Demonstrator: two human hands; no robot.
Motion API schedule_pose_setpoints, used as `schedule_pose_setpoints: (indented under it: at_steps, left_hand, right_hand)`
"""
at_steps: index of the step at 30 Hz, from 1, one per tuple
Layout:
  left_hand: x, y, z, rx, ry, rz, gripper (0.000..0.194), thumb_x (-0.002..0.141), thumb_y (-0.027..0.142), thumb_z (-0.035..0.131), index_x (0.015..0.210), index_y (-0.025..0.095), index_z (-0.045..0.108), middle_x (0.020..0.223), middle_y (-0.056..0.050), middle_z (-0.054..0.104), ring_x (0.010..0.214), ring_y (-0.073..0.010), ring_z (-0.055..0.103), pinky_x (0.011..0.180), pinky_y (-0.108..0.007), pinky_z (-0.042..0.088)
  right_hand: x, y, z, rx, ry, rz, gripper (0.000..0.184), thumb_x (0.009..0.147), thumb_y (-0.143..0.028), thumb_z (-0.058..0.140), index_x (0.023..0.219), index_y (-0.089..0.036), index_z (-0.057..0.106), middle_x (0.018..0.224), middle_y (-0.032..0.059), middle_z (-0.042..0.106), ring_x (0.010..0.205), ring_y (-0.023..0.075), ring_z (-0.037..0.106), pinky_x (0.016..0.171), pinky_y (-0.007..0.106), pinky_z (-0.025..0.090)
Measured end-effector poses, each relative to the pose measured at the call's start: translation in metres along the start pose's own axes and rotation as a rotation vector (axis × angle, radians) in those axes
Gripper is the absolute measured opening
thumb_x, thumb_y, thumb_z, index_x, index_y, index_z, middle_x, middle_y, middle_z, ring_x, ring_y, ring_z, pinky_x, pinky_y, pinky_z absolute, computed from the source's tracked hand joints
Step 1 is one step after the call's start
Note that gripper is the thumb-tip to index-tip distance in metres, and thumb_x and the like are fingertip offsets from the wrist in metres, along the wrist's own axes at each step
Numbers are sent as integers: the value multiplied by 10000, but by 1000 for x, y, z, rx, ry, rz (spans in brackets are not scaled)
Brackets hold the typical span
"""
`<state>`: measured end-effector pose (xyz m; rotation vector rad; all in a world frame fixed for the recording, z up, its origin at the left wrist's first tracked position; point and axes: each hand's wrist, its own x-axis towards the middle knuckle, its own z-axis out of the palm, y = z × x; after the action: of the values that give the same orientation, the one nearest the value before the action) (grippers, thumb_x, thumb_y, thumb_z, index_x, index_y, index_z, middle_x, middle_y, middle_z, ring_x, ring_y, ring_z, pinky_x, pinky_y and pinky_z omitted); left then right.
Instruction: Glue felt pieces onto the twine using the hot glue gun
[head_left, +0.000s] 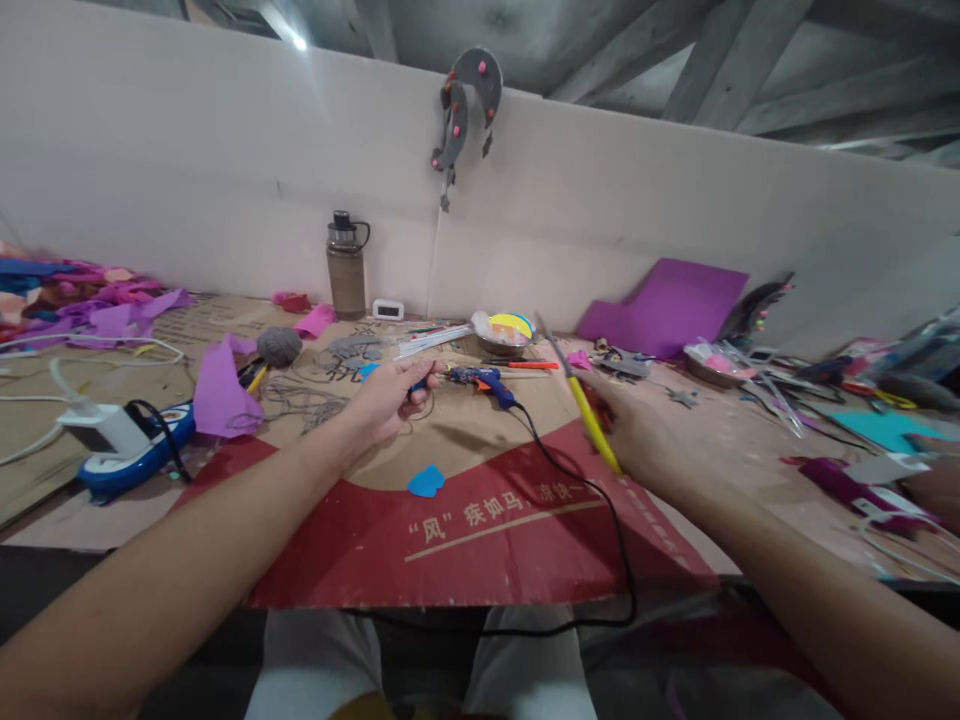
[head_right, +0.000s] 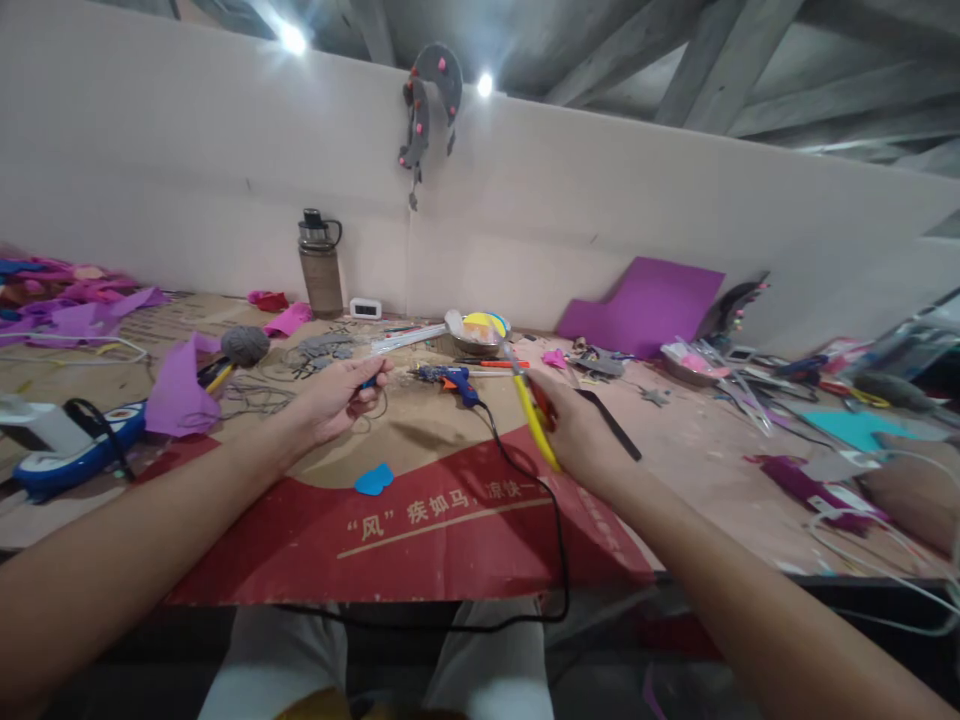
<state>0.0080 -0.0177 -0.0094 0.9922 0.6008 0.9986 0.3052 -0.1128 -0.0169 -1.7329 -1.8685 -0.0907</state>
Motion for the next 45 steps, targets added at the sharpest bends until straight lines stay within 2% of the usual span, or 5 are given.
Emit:
schedule_pose_setpoints:
  at_steps: [3,6,9,22,45]
  left_hand:
    - [0,2,1,-20,60,-10,140,786,212,676,757,83,630,612,7,540,395,5,374,370,-108,261]
    - [0,4,2,-39,52,-2,117,785,188,662,759,80,627,627,7,534,406,6,379,366,-100,249]
    - [-1,6,3,-52,10,15,106,803,185,630,779,81,625,628,6,519,424,-7,387,373,-107,253]
    - [-1,1,4,168,76,81,90,784,135,547,721,93,595,615,-8,508,441,-33,370,397,-159,224]
    - [-1,-1,3,318,75,118,164,797,222,546,673,117,565,620,-12,536,445,-38,361,419,-178,219]
  right_hand:
    - [1,-38,12,81,-60,-226,606,755,-122,466,1358,-179,436,1086,119,607,943,229,581,804,340,474]
    - [3,-66,21,53,-116,-261,513,784,-162,493,1298,-174,490,1018,109,602,838,213,569,759,336,470]
    - [5,-79,27,17,-83,-265,447,796,-180,509,1241,-148,530,1033,130,594,867,225,560,783,344,458]
    - [3,-74,41,-300,-87,-328,489,841,-268,532,1309,-134,500,1054,161,598,894,270,564,754,362,456]
    - [0,-76,38,-272,-134,-320,463,871,-273,488,1317,-149,494,996,132,643,761,213,593,657,315,434]
